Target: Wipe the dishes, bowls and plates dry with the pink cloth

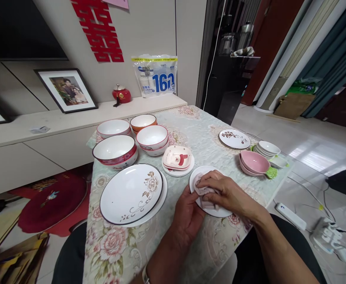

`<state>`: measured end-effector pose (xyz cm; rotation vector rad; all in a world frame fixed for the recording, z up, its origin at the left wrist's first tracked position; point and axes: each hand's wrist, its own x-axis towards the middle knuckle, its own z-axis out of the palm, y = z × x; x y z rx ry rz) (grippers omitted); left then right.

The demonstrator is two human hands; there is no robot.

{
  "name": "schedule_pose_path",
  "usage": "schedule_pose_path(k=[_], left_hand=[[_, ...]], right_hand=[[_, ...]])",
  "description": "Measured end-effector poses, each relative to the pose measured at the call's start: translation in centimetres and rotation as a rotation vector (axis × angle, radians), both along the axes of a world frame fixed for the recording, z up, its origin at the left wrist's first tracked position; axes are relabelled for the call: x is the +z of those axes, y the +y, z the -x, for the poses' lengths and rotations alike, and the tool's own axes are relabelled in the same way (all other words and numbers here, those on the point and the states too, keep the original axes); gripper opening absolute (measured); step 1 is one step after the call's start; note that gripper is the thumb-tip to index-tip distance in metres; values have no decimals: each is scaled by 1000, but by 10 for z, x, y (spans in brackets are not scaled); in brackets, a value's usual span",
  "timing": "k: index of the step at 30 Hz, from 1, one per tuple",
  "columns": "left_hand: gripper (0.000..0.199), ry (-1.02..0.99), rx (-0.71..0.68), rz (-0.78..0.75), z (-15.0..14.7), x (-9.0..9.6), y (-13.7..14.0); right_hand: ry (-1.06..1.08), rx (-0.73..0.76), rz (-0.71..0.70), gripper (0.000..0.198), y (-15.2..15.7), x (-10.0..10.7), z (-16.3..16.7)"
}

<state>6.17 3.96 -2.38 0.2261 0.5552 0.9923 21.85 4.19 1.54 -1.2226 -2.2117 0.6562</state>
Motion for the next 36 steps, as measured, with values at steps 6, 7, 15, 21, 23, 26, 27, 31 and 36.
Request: schedule_pose_path(k=[6,7,15,21,23,26,27,31,36], left_hand=[[49,2,15,2,-1,-2,-2],[46,-6,12,-4,-1,-2,-2],[49,-27,-14,-57,-1,-1,-3],[60,-10,22,-59,1,-3,-2],[61,-15,44,-76,3,-1,0],[53,-11,55,-98,4,2,1],[50,-9,54,-101,4,2,1],[50,-12,50,-86,3,4,-1],[58,20,76,-144,2,14,-5]], right_hand=[[-149,-464,-183,23,13,-23,-20],[-148,-452,-201,24,12,-23,-17],[-54,-213,-261,24,7,-16,3],[-186,-573,-306,18,10,-24,-15],[-152,-444,-227,15,2,-15,-8],[-59,-157,-126,14,-8,0,7],[-39,-100,-122,15,-9,2,10],[-2,-223,-260,16,2,-9,5],[6,-676,-406,29,19,-28,-19]])
